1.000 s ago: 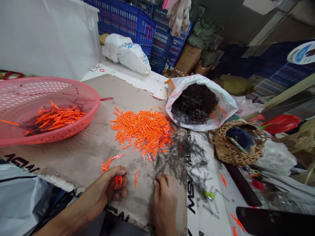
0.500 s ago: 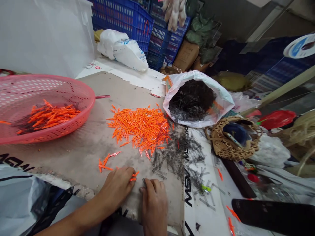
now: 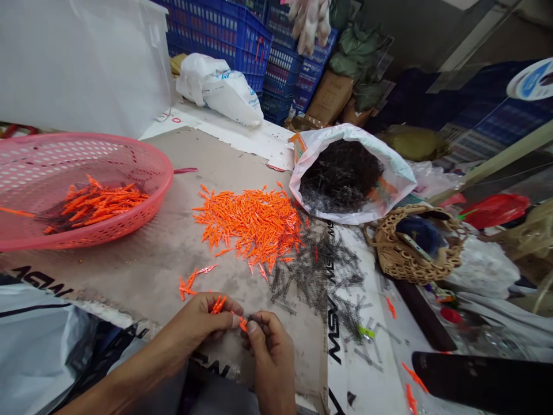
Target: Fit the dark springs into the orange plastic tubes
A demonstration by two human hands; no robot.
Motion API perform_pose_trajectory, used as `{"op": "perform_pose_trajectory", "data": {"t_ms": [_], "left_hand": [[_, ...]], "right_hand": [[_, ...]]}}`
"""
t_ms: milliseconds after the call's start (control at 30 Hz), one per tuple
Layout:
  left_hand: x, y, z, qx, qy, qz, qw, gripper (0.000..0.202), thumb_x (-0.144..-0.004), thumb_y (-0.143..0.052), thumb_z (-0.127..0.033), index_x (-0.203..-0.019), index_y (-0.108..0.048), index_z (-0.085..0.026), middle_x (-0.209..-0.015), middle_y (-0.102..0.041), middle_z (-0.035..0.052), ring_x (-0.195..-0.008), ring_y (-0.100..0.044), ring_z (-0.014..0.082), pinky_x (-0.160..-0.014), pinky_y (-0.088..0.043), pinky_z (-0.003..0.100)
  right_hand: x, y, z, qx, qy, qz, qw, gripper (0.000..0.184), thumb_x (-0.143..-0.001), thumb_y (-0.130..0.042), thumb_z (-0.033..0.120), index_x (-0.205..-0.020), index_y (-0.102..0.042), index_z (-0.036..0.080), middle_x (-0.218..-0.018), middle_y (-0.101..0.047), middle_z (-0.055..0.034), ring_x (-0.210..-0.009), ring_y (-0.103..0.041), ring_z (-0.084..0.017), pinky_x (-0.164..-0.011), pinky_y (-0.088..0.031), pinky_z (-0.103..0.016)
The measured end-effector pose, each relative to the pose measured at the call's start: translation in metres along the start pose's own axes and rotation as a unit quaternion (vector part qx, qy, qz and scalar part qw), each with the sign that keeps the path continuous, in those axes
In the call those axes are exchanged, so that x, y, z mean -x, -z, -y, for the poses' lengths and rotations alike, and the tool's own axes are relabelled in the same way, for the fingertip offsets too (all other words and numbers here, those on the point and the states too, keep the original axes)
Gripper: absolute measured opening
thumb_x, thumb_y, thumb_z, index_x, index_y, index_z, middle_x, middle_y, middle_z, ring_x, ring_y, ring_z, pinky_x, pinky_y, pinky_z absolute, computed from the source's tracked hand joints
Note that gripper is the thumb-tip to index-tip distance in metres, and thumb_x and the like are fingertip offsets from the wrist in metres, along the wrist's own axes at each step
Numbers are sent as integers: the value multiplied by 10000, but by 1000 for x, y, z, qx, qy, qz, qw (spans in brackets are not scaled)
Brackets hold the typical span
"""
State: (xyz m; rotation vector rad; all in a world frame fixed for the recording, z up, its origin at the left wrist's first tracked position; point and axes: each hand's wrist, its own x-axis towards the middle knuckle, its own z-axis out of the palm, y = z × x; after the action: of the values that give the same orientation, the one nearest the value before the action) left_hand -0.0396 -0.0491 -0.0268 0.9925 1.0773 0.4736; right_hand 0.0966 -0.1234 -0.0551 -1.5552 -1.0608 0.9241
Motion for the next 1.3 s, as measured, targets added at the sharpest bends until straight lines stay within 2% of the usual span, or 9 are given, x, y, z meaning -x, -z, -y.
{"op": "perform_pose_trajectory", "data": {"t_ms": [100,200,367,533,633,767,1033,1200,1300], "left_hand": [[4,-2,3,53,2,13,998,268,-675,-702,-395,-635,-657,-134,-430,-434,-78,-430,-256,68,-446,-150,218],[5,-3,6,60,-4,8,998,306,-694,-690,-422,-595,-630,-139,-414,-423,-77,-419,-259,65,-442,-150,219],[7,-4,4,23,-43,-40,998,287,-699,-671,-423,-595,-605,-163,-427,-410,-85,-421,-275,73,-423,-171,214],[9,-4,-1,-35,-79,-62,994,273,-700,-647,-403,-555,-575,-183,-441,-372,-90,-432,-271,80,-417,-195,211],[9,-2,0,-85,-107,-69,988,251,-716,-635,-383,-573,-631,-178,-493,-503,-51,-477,-388,104,-448,-279,212],[8,2,3,-149,-155,-57,975,249,-769,-605,-361,-650,-718,-174,-642,-686,15,-627,-565,166,-581,-408,235],[5,7,4,-211,-180,-39,960,274,-819,-579,-357,-711,-751,-173,-635,-702,18,-599,-572,167,-564,-393,236],[4,7,6,-190,-165,-30,967,267,-818,-580,-352,-720,-749,-171,-650,-705,16,-614,-575,164,-565,-396,228],[4,5,7,-169,-150,-28,974,250,-803,-590,-344,-718,-745,-166,-661,-706,16,-619,-570,161,-566,-400,225]], "right_hand": [[2,-4,-5,-31,-16,-5,999,230,-898,-518,371,-866,-651,187,-726,-676,-18,-645,-621,-155,-586,-493,-232],[4,-4,-4,-3,7,-20,1000,204,-901,-524,340,-877,-666,194,-771,-693,-21,-697,-639,-158,-630,-496,-234],[6,-4,5,62,94,-50,992,188,-909,-513,295,-809,-652,217,-737,-640,6,-685,-590,-139,-632,-444,-225],[8,-7,8,80,124,-65,987,208,-921,-504,308,-790,-642,223,-746,-612,-1,-676,-567,-140,-609,-419,-237],[8,-5,5,97,134,-49,985,206,-932,-492,306,-807,-635,225,-765,-606,-8,-692,-563,-147,-617,-410,-246],[7,-1,4,112,151,-28,982,196,-944,-473,270,-825,-623,228,-781,-595,-7,-732,-560,-151,-642,-397,-252],[7,-3,3,112,141,-19,984,195,-941,-453,247,-827,-610,227,-776,-588,6,-741,-557,-146,-658,-383,-254],[6,-3,1,121,121,-24,985,170,-917,-480,241,-797,-599,224,-757,-582,10,-710,-549,-145,-632,-376,-250],[8,-5,0,147,131,-57,979,137,-904,-493,216,-800,-582,222,-759,-566,10,-718,-540,-149,-650,-383,-252]]}}
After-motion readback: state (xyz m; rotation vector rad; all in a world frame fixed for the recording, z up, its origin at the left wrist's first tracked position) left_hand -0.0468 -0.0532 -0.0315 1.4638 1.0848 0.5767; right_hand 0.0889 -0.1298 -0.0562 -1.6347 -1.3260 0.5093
